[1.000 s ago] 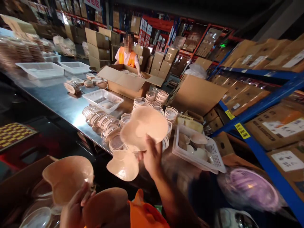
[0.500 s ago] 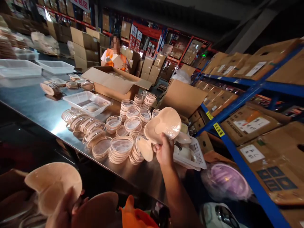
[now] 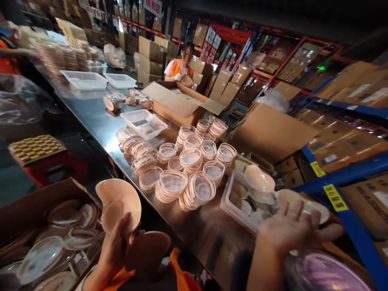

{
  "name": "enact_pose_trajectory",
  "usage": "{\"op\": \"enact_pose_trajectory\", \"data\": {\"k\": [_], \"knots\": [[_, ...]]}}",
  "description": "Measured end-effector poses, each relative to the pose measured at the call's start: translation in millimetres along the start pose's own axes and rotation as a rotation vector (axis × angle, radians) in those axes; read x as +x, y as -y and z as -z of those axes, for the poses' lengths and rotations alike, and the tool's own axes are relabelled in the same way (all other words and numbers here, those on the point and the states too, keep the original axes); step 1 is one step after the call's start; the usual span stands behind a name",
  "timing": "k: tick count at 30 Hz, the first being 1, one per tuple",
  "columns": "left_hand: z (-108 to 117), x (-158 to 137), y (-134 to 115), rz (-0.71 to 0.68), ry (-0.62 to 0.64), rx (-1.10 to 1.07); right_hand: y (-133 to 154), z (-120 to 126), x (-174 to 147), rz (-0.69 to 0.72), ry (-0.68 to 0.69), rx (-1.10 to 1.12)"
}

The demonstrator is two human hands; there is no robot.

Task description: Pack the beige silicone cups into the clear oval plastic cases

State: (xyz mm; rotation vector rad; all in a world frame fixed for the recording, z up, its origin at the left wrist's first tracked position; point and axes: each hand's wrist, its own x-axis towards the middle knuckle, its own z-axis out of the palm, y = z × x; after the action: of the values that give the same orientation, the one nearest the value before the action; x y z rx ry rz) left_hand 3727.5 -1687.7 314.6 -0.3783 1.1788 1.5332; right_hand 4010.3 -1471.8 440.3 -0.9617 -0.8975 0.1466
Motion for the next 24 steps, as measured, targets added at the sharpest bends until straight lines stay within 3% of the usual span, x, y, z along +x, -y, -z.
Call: {"op": "enact_pose_trajectory", "data": {"k": [1,2,3,5,7,8,11,15,20,24], "knots": [[-5,-2,-2,-0.007,0.005,-0.004,4,4,-22,-0.06,-0.017,0.097],[-9,-3,-5,-0.021,0.014,-0.004,9,6,-47,-0.125,0.214,0.12],[-12,-5,-7,-0.038,0.034,-0.002,16,8,-75,-0.085,0.393,0.083],[-18,-8,-12,-0.078,0.075,0.005,34,7,-126,-0.099,1.027,-0.055],[-20,-11,-17,-0.115,0.097,0.007,52,1,-163,-0.091,1.377,-0.073],[-21,-12,-19,-0.131,0.099,0.002,60,-3,-175,-0.084,1.464,-0.06],[-18,-17,-24,-0.199,0.12,-0.018,82,-23,-194,0.002,1.472,0.018],[-7,-30,-36,-0.291,0.283,0.172,103,-56,-207,0.36,1.433,-0.037],[16,-36,-58,-0.304,0.446,0.291,125,-85,-218,0.669,1.173,-0.093],[34,-30,-73,-0.361,0.415,0.223,146,-101,-220,0.786,1.014,-0.103]]}}
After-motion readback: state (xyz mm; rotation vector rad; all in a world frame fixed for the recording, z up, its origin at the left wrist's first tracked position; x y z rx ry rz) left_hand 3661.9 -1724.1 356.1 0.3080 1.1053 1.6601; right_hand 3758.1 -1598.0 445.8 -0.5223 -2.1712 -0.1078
